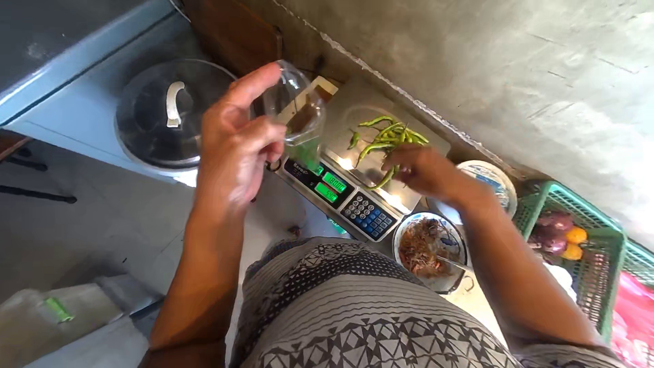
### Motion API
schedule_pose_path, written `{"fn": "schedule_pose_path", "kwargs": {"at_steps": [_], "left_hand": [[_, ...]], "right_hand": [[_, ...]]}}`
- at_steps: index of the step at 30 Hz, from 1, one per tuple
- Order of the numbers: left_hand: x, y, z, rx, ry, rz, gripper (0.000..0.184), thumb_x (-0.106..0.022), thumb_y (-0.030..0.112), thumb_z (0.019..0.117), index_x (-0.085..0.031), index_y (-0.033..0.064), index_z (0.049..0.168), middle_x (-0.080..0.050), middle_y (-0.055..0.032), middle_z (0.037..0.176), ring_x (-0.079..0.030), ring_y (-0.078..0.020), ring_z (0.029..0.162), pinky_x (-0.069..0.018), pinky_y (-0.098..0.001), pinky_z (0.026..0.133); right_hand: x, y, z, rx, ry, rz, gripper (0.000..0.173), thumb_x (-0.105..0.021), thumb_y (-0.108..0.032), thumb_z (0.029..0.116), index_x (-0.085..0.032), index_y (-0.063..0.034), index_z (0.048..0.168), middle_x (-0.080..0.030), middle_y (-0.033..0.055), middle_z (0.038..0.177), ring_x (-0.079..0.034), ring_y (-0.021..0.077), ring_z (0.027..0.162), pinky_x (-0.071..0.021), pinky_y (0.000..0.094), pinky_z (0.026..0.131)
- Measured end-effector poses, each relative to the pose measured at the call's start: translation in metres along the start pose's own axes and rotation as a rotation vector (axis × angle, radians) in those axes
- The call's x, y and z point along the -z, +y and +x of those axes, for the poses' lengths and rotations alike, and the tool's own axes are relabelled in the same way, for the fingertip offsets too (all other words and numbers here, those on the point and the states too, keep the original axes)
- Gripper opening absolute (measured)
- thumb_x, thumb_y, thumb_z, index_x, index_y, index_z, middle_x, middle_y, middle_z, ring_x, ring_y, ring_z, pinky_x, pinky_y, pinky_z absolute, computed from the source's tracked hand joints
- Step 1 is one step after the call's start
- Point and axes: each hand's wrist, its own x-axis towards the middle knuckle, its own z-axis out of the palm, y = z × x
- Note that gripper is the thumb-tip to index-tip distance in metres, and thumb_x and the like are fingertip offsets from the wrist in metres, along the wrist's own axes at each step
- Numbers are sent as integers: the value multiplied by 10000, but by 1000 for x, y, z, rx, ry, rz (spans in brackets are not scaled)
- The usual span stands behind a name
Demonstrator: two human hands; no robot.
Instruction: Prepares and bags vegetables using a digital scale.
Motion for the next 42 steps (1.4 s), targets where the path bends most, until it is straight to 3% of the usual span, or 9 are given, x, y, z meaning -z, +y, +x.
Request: {"fn": "schedule_pose_path", "kwargs": {"at_steps": [5,9,14,20,25,30,33,36,42], "left_hand": [[21,-7,-31,35,72,9,592,-559,-72,852,-551,44,1433,-638,-68,1267,-568,-59,612,-505,-179,516],[18,-11,-49,97,116,18,590,-545,-92,855,-580,79,1418,-661,-51,1186,-558,-40,587,-492,-151,504],[12,-10,-56,64,113,65,641,-526,-125,831,-558,76,1439,-607,-53,1297,-556,-44,597,-500,-159,513],[3,-18,-60,77,77,70,653,-547,-123,831,-552,95,1447,-580,-61,1322,-555,-65,601,-505,-176,505],[-2,-25,-65,109,56,52,646,-546,-126,827,-576,112,1428,-554,-48,1384,-556,-60,603,-512,-180,511],[0,-28,-68,125,60,76,642,-535,-128,843,-574,123,1432,-549,-36,1397,-559,-63,617,-509,-179,518],[-2,-29,-67,118,61,107,658,-530,-134,836,-570,125,1440,-533,-31,1422,-560,-51,613,-515,-174,519],[-2,-29,-67,113,61,102,648,-535,-130,845,-561,118,1444,-518,-32,1442,-564,-47,620,-518,-172,530],[0,-30,-71,138,64,118,645,-539,-125,845,-565,124,1439,-516,-33,1443,-561,-53,618,-520,-182,530]], "right_hand": [[-47,34,-8,10,42,12,142,-753,-2,880,-742,-70,1004,-663,151,1150,-647,344,1092,-555,561,939],[-29,20,2,8,190,197,141,-617,-38,990,-696,14,1094,-676,194,1119,-639,352,1091,-509,555,980],[5,2,29,-25,419,275,226,-472,-158,1066,-590,-1,1179,-648,129,1071,-645,171,996,-542,379,909],[-19,12,68,-225,27,-134,354,-593,-29,962,-618,-5,1315,-587,277,1335,-548,454,1295,-451,625,1076],[-24,23,70,-158,41,-163,317,-693,-46,935,-662,14,1245,-582,293,1323,-557,472,1266,-468,634,1054],[20,23,86,-243,179,-53,276,-523,-179,1064,-567,35,1232,-628,284,1156,-628,451,1109,-488,640,945],[25,38,109,-329,41,-195,325,-515,-153,1053,-578,23,1319,-597,297,1314,-547,489,1281,-405,696,1051],[13,63,126,-373,-92,-283,410,-631,-118,976,-590,-13,1369,-559,319,1384,-487,540,1330,-355,777,1036],[20,86,130,-315,-13,-150,338,-608,-177,1035,-598,73,1263,-556,342,1329,-529,520,1276,-414,698,1048]]}}
